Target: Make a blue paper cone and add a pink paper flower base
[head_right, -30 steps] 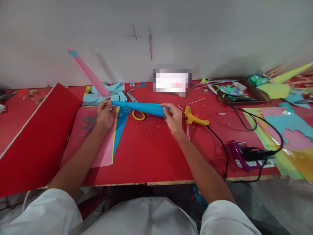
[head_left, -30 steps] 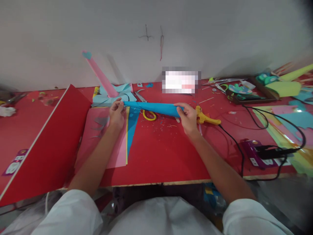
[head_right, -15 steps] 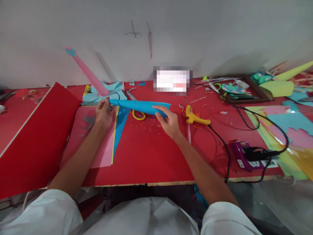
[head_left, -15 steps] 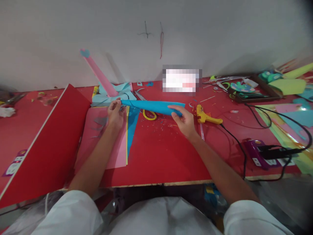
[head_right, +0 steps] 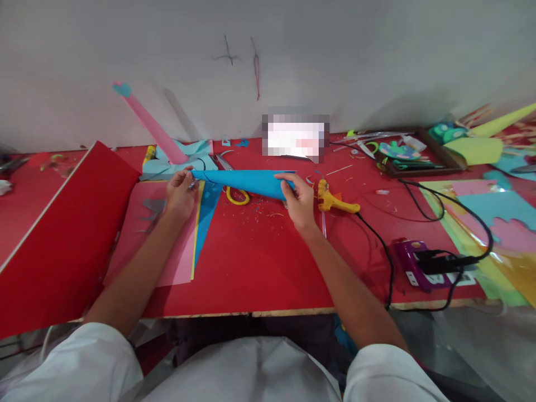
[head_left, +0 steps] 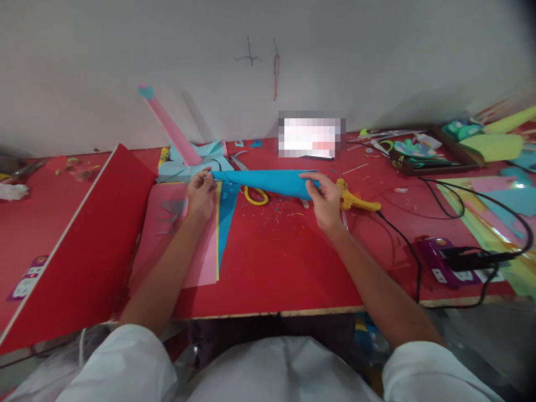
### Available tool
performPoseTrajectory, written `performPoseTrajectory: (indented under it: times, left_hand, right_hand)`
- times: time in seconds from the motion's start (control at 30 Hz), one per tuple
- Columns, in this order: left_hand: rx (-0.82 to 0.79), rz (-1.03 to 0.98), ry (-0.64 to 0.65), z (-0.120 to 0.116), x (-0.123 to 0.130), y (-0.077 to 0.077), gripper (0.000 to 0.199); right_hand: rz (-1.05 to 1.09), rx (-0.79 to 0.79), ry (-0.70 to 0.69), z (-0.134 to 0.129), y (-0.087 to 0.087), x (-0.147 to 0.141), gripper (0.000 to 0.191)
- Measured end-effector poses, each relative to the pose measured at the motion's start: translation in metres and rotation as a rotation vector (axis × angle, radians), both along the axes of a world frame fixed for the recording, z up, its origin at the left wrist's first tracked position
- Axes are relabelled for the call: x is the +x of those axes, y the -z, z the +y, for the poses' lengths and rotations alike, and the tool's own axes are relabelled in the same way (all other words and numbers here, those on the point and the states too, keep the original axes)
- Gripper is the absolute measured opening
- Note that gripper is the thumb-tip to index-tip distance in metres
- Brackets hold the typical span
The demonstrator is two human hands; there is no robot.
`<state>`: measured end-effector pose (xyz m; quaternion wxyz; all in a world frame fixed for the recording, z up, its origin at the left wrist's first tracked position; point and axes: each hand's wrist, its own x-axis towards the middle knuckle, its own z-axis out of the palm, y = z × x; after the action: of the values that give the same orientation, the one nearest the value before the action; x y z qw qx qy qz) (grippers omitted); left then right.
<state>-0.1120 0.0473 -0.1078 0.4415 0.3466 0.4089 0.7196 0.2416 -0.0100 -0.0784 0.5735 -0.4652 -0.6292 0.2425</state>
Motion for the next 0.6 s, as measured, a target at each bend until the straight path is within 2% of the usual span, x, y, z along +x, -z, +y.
performPoseTrajectory:
  times: [0.2, 0.43, 0.6]
  left_hand:
    - [0.026, -0.036, -0.001, 0.0006, -0.0003, 0.0004, 0.029]
    - [-0.007, -0.109, -0.006, 0.0010, -0.0007, -0.0032, 0.018]
    - [-0.029, -0.117, -0.002, -0.0014, 0.0031, -0.0080, 0.017]
  right_hand:
    - [0.097, -0.057, 0.021, 0.0059, 0.0064, 0.0032, 0.045]
    - [0.020, -0.035, 0.019, -0.0009, 0.0011, -0.0028, 0.051]
    - [-0.017, -0.012, 0.058, -0.0007, 0.0001, -0.0011, 0.055]
